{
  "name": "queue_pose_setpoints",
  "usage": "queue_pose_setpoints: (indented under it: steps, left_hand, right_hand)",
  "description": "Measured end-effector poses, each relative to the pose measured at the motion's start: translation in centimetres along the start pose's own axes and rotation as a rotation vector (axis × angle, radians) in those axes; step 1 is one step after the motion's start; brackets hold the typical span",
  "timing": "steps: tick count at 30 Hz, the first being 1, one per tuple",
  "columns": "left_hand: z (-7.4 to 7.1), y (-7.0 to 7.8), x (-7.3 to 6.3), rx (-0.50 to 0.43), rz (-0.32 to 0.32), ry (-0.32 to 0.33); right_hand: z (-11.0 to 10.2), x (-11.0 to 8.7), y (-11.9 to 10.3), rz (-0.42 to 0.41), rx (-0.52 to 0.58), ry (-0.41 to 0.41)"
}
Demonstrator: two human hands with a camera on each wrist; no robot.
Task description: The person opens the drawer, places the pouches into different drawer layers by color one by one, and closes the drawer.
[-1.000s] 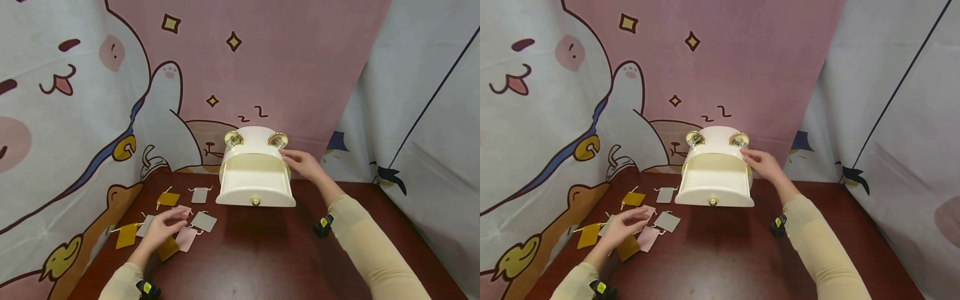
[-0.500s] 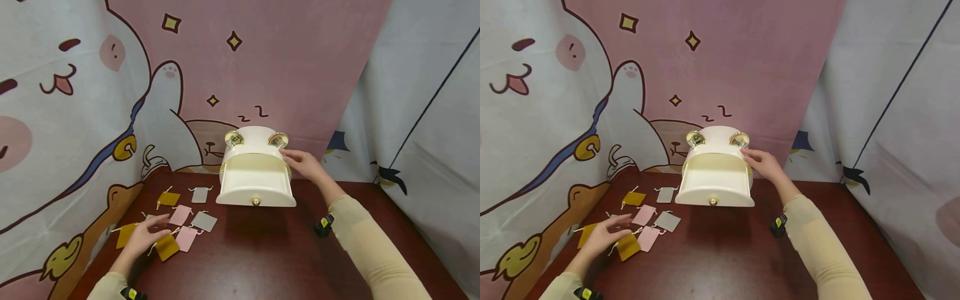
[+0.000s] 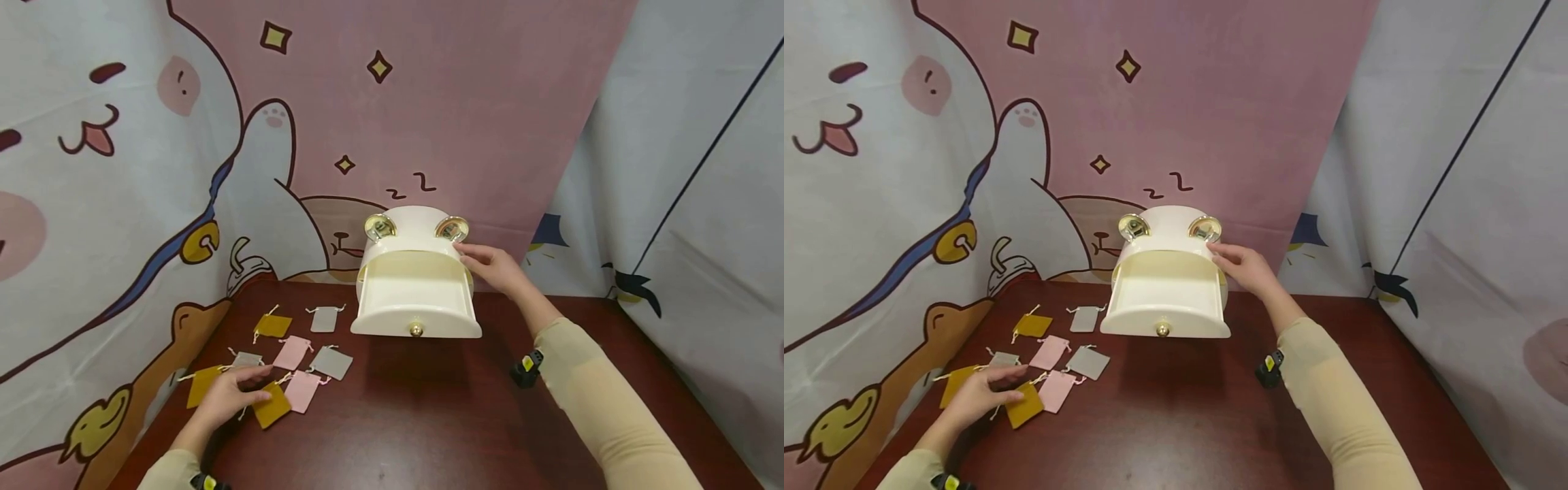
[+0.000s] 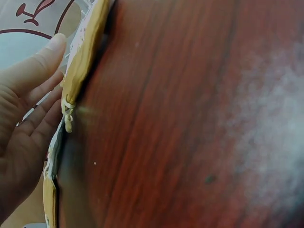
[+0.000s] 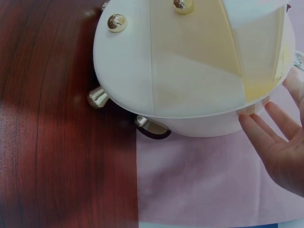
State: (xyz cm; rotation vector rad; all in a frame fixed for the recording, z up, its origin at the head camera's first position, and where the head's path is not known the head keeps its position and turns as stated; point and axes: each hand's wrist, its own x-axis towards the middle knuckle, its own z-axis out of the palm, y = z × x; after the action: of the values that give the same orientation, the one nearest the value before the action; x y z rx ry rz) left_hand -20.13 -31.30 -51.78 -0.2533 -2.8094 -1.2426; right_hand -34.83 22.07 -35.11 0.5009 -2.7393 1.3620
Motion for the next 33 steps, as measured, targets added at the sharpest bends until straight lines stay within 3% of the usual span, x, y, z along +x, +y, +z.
queue_pose_setpoints:
  steps: [7,17,26,33]
  left_hand:
    - [0.0,-0.5,0.2,-0.014,0.028,-0.054]
    - [0.1,-0.6,0.6,-0.021,-0.003,-0.085]
    - [0.6,-0.4,1.1,-0.027,-0.023,-0.081]
    - [1.1,-0.2,1.1,-0.013,-0.054,-0.033]
  right_hand:
    - [-0.1,-0.2,-0.3,-0.001,0.027,-0.008]
    - [-0.1,-0.1,0.0,0.000,0.019,-0.004]
    - [-0.2,-0.3,-0.2,-0.005,0.024,-0.011]
    - [-0.1,-0.3,-0.3,-0.008,0.019,-0.011]
